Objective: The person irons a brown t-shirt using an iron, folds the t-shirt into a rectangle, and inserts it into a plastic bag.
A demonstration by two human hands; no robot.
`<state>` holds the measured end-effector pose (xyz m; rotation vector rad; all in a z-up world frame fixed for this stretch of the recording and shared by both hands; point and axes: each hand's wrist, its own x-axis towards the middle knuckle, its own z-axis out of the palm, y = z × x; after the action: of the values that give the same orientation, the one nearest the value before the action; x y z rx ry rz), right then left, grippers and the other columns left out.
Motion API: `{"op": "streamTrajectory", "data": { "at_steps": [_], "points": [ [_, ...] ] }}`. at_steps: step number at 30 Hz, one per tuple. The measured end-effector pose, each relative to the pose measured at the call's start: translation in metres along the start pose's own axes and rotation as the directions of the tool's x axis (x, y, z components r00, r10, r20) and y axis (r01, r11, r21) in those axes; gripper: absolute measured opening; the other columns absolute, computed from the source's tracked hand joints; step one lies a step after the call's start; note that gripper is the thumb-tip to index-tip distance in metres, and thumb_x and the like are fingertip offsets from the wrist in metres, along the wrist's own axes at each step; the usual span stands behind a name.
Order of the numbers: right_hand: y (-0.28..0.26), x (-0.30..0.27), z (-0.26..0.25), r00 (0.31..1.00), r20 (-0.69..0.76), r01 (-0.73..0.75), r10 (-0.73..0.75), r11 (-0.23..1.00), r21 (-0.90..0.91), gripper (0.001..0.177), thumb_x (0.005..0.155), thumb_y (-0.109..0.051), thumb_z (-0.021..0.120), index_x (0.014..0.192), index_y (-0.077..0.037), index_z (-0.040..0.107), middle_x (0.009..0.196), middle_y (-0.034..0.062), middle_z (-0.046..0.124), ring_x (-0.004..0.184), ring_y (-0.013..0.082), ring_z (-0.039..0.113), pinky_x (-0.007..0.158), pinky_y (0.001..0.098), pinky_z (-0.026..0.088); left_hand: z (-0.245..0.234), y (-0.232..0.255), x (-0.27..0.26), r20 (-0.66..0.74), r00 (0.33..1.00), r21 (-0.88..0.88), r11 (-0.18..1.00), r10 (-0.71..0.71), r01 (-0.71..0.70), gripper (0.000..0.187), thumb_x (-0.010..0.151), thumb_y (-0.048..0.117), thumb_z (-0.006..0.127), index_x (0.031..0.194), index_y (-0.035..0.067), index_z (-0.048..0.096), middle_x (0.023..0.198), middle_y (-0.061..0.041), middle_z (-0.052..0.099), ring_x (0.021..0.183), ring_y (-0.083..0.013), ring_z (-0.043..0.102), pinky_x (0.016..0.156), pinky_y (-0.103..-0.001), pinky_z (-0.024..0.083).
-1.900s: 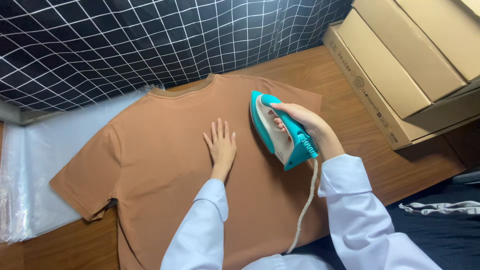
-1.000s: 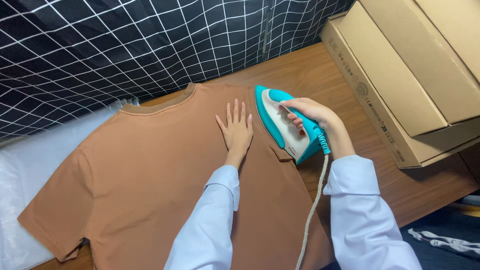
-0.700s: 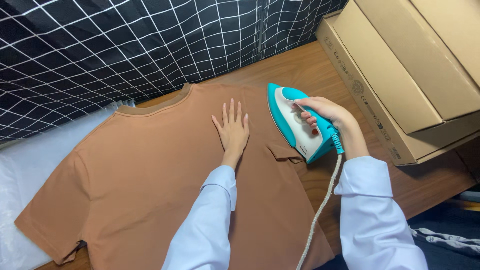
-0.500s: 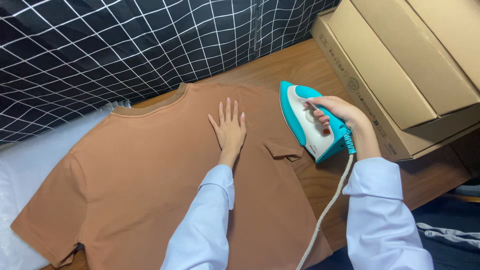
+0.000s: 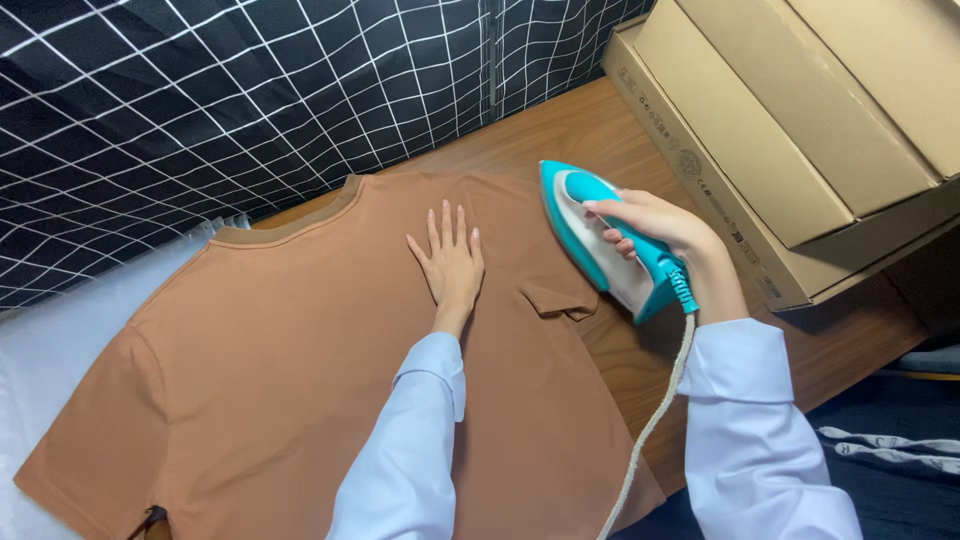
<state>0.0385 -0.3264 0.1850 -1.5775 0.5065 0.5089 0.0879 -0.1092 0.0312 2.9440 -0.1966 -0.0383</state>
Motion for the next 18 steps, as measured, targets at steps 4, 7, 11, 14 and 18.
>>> {"op": "streamTrajectory", "data": {
  "at_steps": [4, 7, 11, 14, 18],
  "points": [
    [-0.011, 0.009, 0.025, 0.992, 0.112, -0.064, 0.054, 0.994, 0.088, 0.026, 0.083, -0.027, 0.057, 0.097, -0.007, 0.048, 0.058, 0.0026, 0.037, 0.041, 0.0083, 0.037, 0.036, 0.0217, 0.032, -0.005, 0.001, -0.001, 0.027, 1.000, 0.017, 1.000, -0.004, 0.003, 0.048, 0.094, 0.041, 0.011, 0.139, 0.025, 0.018, 0.147, 0.005, 0.008, 0.135, -0.0187, 0.005, 0.105, -0.054, 0.000],
    [-0.024, 0.013, 0.046, 0.987, 0.147, -0.081, 0.069, 0.994, 0.078, 0.024, 0.082, -0.025, 0.058, 0.095, -0.007, 0.048, 0.056, 0.0020, 0.035, 0.040, 0.0075, 0.037, 0.037, 0.0210, 0.032, -0.007, 0.001, -0.001, 0.051, 0.999, 0.012, 1.000, -0.014, 0.013, 0.049, 0.093, 0.041, 0.009, 0.139, 0.026, 0.015, 0.147, 0.006, 0.005, 0.135, -0.0182, 0.003, 0.105, -0.054, -0.002],
    [-0.030, 0.030, 0.054, 0.978, 0.184, -0.111, 0.097, 0.992, 0.066, 0.026, 0.082, -0.027, 0.058, 0.096, -0.008, 0.047, 0.056, 0.0006, 0.036, 0.040, 0.0061, 0.038, 0.037, 0.0202, 0.033, -0.008, 0.001, 0.001, 0.065, 0.998, 0.008, 1.000, -0.012, 0.011, 0.049, 0.093, 0.041, 0.008, 0.139, 0.026, 0.015, 0.147, 0.005, 0.004, 0.135, -0.0188, 0.001, 0.104, -0.055, -0.002],
    [-0.032, 0.039, 0.054, 0.976, 0.183, -0.139, 0.121, 0.986, 0.088, 0.026, 0.081, -0.026, 0.059, 0.096, -0.009, 0.046, 0.055, 0.0011, 0.036, 0.039, 0.0065, 0.038, 0.036, 0.0205, 0.033, -0.008, 0.001, 0.002, 0.067, 0.998, -0.008, 1.000, -0.012, 0.013, 0.049, 0.093, 0.040, 0.008, 0.139, 0.026, 0.015, 0.147, 0.005, 0.004, 0.135, -0.0188, 0.001, 0.104, -0.055, -0.003],
    [-0.030, 0.045, 0.051, 0.978, 0.165, -0.145, 0.125, 0.983, 0.114, 0.026, 0.080, -0.026, 0.061, 0.093, -0.009, 0.046, 0.055, 0.0009, 0.036, 0.040, 0.0060, 0.037, 0.037, 0.0197, 0.032, -0.001, 0.000, 0.003, 0.040, 0.999, -0.005, 1.000, -0.009, 0.009, 0.048, 0.094, 0.040, 0.010, 0.139, 0.026, 0.016, 0.147, 0.005, 0.005, 0.135, -0.0187, 0.002, 0.104, -0.055, -0.003]
  ]
}}
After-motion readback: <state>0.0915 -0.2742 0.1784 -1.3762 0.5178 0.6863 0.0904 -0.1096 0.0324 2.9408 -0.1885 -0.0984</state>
